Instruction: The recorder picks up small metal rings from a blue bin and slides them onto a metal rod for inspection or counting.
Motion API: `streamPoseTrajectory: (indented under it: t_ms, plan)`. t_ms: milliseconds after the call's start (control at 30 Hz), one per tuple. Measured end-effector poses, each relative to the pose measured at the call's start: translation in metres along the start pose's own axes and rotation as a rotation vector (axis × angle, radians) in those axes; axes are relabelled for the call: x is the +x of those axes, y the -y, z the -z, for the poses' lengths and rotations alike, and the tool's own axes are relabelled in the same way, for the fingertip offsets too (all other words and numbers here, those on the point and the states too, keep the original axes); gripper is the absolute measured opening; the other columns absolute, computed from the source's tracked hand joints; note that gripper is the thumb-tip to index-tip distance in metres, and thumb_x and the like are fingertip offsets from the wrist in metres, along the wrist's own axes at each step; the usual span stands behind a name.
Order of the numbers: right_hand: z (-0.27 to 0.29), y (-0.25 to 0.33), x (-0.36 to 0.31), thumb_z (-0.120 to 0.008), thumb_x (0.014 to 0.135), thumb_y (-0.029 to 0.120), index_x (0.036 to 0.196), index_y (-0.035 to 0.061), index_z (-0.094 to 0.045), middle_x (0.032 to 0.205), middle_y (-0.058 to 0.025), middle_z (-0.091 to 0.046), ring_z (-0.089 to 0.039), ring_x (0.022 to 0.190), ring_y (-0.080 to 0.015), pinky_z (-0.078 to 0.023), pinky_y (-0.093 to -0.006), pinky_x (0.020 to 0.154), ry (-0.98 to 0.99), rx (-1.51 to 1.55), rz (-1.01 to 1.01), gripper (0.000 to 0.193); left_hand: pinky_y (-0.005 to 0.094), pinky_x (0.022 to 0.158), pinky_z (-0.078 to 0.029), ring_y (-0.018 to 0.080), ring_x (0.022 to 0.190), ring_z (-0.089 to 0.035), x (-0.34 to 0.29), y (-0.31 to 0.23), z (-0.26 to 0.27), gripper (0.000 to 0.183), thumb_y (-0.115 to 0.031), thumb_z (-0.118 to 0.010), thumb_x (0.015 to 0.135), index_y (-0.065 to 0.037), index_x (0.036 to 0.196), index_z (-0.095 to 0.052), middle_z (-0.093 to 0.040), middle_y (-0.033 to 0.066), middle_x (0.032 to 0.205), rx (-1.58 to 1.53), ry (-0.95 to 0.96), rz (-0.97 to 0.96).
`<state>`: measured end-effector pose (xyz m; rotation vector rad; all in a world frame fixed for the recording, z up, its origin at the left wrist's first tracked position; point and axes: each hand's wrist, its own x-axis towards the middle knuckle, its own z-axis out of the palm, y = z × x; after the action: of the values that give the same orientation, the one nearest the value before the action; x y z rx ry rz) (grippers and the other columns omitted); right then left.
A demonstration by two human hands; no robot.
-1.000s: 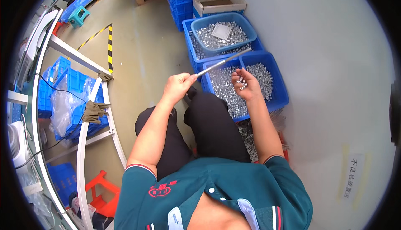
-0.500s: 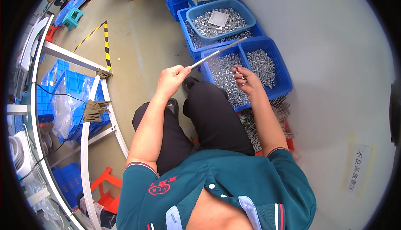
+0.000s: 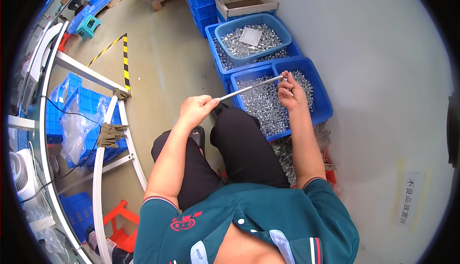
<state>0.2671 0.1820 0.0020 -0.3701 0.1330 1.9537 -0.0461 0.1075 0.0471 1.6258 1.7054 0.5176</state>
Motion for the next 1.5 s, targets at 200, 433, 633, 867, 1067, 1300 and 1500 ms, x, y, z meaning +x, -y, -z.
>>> streamPoseTrajectory:
  t_ms: [200, 433, 633, 867, 1067, 1300, 1500]
  plan:
    - [-0.017, -0.005, -0.002, -0.055, 0.089, 0.011, 0.094, 0.0038, -0.057, 0.088, -0.0077, -0.059, -0.042, 0.050, -0.0039, -0.030, -0.0153, 0.036, 0.024, -0.147, 0.041, 0.009, 0.0328, 0.057, -0.042, 0.0200, 0.058, -0.055, -0.003, -0.003, 0.001, 0.040, -0.047, -0.055, 0.082, -0.009, 0.074, -0.063, -0.056, 0.0073, 0.059, 0.036, 0.012, 0.004]
    - [-0.038, -0.003, -0.010, -0.056, 0.087, 0.007, 0.093, 0.0049, -0.057, 0.086, -0.0071, -0.061, -0.044, 0.050, -0.0024, -0.029, -0.0139, 0.034, -0.005, -0.633, 0.177, 0.006, 0.0327, 0.057, -0.042, 0.0201, 0.058, -0.055, -0.003, -0.003, 0.002, 0.040, -0.047, -0.056, 0.082, -0.008, 0.076, -0.065, -0.057, 0.0072, 0.060, 0.024, 0.018, 0.003]
    - [-0.046, 0.001, -0.012, -0.056, 0.087, 0.006, 0.094, 0.0022, -0.059, 0.087, -0.0081, -0.062, -0.042, 0.049, -0.0022, -0.030, -0.0134, 0.036, 0.069, -0.565, 0.128, 0.008, 0.0323, 0.056, -0.041, 0.0181, 0.057, -0.055, -0.002, 0.001, 0.003, 0.041, -0.047, -0.056, 0.082, -0.008, 0.074, -0.064, -0.057, 0.0061, 0.059, -0.033, 0.008, 0.009]
    - [-0.070, 0.005, -0.020, -0.058, 0.085, 0.005, 0.092, 0.0020, -0.057, 0.084, -0.0103, -0.062, -0.042, 0.048, -0.0021, -0.029, -0.0140, 0.036, -0.031, -1.072, 0.117, 0.008, 0.0327, 0.056, -0.041, 0.0181, 0.057, -0.055, -0.006, -0.002, 0.005, 0.040, -0.047, -0.057, 0.081, -0.009, 0.073, -0.064, -0.057, 0.0055, 0.058, 0.040, -0.023, -0.016]
    - [-0.085, 0.009, -0.016, -0.058, 0.085, 0.006, 0.092, 0.0021, -0.056, 0.083, -0.0101, -0.062, -0.041, 0.046, -0.0017, -0.028, -0.0142, 0.036, -0.030, -1.248, 0.074, 0.009, 0.0320, 0.056, -0.042, 0.0173, 0.057, -0.056, -0.006, -0.004, 0.009, 0.039, -0.047, -0.057, 0.081, -0.010, 0.073, -0.065, -0.058, 0.0037, 0.059, 0.045, -0.025, -0.011]
    - [-0.063, -0.003, -0.008, -0.052, 0.091, 0.016, 0.093, 0.0025, -0.056, 0.095, -0.0116, -0.060, -0.040, 0.047, -0.0026, -0.029, -0.0150, 0.035, 0.075, -0.486, 0.021, 0.014, 0.0298, 0.054, -0.041, 0.0137, 0.056, -0.055, -0.004, -0.002, 0.000, 0.040, -0.047, -0.056, 0.082, -0.009, 0.072, -0.064, -0.058, 0.0022, 0.058, -0.090, -0.041, -0.028]
    - [-0.061, -0.013, -0.002, -0.046, 0.094, 0.024, 0.088, 0.0013, -0.054, 0.102, -0.0150, -0.058, -0.039, 0.048, -0.0058, -0.030, -0.0174, 0.036, 0.148, -0.121, -0.096, 0.025, 0.0290, 0.053, -0.039, 0.0105, 0.054, -0.051, 0.002, 0.007, -0.002, 0.039, -0.045, -0.058, 0.082, -0.008, 0.072, -0.063, -0.057, 0.0007, 0.057, -0.177, -0.014, -0.023]
